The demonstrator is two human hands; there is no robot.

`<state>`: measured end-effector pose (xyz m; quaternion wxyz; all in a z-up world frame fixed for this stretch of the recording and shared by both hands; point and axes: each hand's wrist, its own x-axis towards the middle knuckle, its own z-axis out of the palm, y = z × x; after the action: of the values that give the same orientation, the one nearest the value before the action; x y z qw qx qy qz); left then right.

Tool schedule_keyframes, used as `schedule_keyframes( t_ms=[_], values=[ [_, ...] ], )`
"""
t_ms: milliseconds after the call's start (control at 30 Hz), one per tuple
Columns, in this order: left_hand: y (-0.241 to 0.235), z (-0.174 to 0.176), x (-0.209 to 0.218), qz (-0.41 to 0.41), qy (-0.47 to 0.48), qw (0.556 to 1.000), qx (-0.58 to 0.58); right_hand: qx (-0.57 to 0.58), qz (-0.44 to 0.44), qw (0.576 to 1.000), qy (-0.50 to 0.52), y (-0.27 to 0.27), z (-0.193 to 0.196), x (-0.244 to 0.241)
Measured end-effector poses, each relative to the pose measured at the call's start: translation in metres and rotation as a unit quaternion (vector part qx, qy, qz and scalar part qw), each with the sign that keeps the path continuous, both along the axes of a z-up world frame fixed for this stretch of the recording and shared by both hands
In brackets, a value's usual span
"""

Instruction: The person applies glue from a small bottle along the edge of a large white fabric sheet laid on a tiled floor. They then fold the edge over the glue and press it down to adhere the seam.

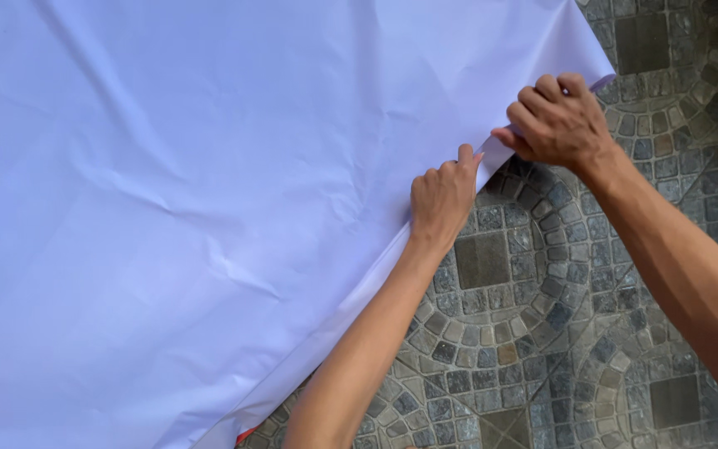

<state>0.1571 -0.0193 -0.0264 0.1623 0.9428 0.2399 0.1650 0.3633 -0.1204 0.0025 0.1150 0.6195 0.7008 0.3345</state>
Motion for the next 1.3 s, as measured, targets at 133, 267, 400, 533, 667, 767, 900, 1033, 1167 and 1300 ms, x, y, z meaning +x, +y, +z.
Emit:
schedule_keyframes(
  t_ms=[133, 267, 400, 533, 667, 767, 900, 1033, 1167, 1300],
  values=[
    [0.009, 0.024, -0.005, 0.001, -0.012, 0.993, -0.114, 0.059, 0.008, 0.997, 0.044, 0.014, -0.021, -0.029],
    [0.010, 0.003, -0.002, 0.004, 0.012, 0.994, -0.106, 0.036, 0.042, 0.987, 0.150, 0.028, -0.032, -0.040],
    [0.016, 0.003, -0.006, 0.005, 0.004, 0.998, -0.067, -0.003, 0.009, 0.978, 0.210, 0.027, -0.039, -0.037],
    [0.017, 0.005, -0.017, 0.012, 0.000, 0.999, -0.033, -0.039, -0.023, 0.974, 0.223, 0.026, -0.046, -0.031],
    [0.017, -0.003, -0.023, 0.013, -0.021, 0.999, 0.040, -0.211, -0.113, 0.938, 0.251, 0.033, -0.013, -0.031],
    [0.017, -0.014, -0.024, 0.012, -0.057, 0.995, 0.086, -0.338, -0.191, 0.901, 0.193, 0.035, 0.026, -0.024],
    [0.013, -0.020, -0.024, 0.047, -0.083, 0.986, 0.133, -0.164, -0.034, 0.974, 0.152, 0.001, 0.013, 0.016],
    [0.013, -0.024, -0.021, 0.066, -0.095, 0.982, 0.149, -0.160, -0.057, 0.979, 0.112, -0.005, 0.016, 0.018],
    [0.009, -0.018, -0.028, 0.030, -0.048, 0.994, 0.096, -0.304, -0.125, 0.931, 0.160, 0.010, 0.026, -0.014],
    [-0.001, 0.001, -0.050, 0.058, -0.097, 0.993, 0.026, -0.250, -0.115, 0.945, 0.180, 0.013, -0.028, -0.048]
  ],
)
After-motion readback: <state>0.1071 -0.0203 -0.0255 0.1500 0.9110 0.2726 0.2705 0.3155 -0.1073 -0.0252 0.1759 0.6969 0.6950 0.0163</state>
